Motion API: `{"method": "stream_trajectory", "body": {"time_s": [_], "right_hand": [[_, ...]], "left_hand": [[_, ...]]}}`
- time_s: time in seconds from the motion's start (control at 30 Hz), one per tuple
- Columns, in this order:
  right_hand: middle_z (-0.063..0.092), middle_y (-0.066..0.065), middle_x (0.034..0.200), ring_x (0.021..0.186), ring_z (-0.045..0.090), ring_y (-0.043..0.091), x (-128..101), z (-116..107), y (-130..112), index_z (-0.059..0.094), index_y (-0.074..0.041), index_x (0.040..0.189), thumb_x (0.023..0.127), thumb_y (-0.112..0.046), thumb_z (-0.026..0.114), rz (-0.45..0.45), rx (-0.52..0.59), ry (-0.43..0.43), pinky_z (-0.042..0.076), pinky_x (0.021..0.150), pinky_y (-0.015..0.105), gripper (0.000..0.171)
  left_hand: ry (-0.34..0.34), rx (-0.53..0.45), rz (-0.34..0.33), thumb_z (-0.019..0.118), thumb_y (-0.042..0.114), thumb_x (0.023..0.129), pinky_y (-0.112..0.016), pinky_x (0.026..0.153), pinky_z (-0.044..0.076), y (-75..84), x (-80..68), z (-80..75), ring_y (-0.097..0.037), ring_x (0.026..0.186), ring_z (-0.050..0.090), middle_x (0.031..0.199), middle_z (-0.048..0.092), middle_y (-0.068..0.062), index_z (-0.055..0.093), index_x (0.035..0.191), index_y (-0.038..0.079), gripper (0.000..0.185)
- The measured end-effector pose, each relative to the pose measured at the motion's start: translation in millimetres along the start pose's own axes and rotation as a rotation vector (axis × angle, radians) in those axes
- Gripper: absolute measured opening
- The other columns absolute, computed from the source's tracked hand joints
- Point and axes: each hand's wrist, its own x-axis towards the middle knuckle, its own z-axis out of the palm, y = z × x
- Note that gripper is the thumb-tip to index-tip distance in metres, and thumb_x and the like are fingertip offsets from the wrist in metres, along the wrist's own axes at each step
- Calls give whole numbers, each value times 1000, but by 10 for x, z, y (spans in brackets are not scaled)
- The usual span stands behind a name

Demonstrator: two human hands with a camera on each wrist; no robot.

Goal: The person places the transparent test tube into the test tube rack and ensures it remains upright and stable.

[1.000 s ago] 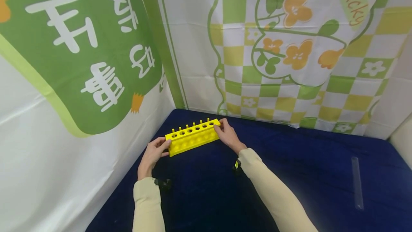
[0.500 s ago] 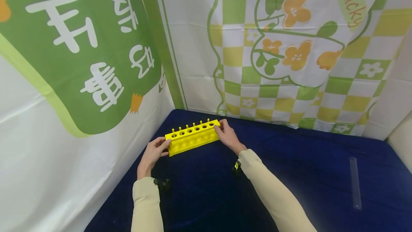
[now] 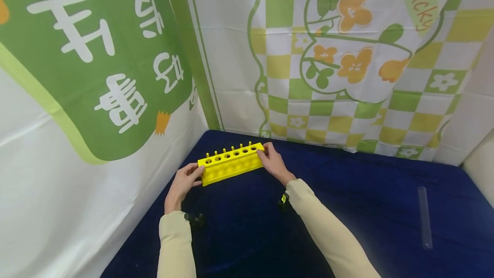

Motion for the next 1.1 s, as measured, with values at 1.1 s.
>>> {"method": "stream_trajectory", "body": {"time_s": [1.1], "right_hand": [[60,11,118,102,62,26,-122,-126,18,43,-16,122,101,-48,45,58,-3,55,53,83,39,37]], "left_hand": [[-25,-4,9,58,46,97,-43,98,54,62,127,129,-33,121,57,134,55,-17,51,140,10,56]]}}
